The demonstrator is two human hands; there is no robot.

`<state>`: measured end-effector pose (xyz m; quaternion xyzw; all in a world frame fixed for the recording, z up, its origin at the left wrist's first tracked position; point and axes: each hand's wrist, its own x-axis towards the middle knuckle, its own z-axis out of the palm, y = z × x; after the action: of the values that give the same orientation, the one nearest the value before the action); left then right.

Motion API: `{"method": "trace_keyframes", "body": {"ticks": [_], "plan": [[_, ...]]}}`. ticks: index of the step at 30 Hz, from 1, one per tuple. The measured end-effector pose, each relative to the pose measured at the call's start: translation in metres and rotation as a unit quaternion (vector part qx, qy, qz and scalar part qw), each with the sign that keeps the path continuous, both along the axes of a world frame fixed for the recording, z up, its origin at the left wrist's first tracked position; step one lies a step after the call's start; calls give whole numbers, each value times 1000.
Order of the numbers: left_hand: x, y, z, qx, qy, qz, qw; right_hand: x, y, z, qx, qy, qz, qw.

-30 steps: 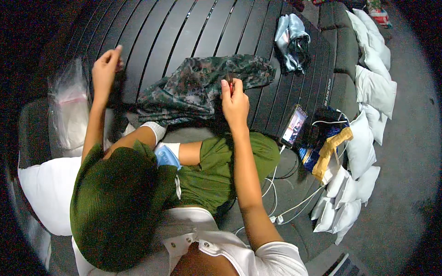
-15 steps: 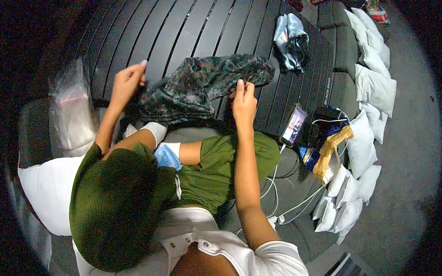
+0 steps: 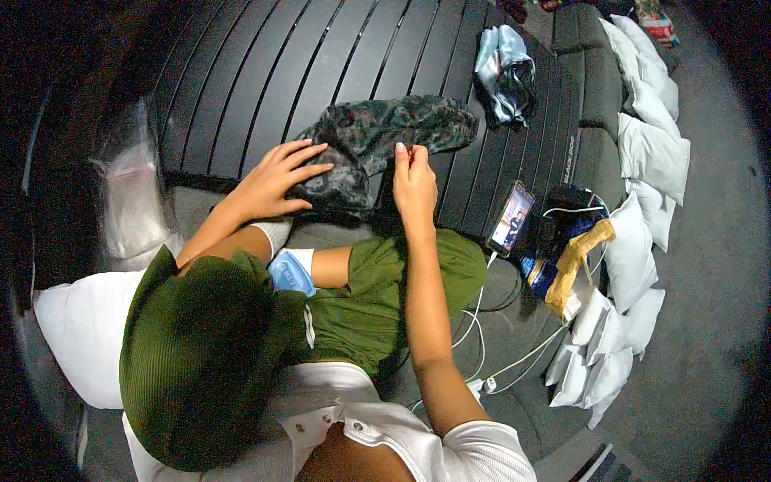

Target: Fold a camouflage patterned cloth and place it into a clear plastic resealable bag.

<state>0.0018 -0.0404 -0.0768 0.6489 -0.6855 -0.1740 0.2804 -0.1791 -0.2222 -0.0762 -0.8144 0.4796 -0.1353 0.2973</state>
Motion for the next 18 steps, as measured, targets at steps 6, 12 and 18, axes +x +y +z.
{"method": "trace_keyframes", "body": {"ticks": [6, 12, 18], "plan": [[0, 0, -3, -6, -24, 32, 999, -7, -5, 11, -36, 42, -49, 997], [-1, 1, -6, -14, -45, 43, 998, -11, -14, 24, -31, 130, -109, 985], [-1, -1, -10, -38, -19, 52, 998, -17, -24, 24, -28, 238, -156, 958]]}}
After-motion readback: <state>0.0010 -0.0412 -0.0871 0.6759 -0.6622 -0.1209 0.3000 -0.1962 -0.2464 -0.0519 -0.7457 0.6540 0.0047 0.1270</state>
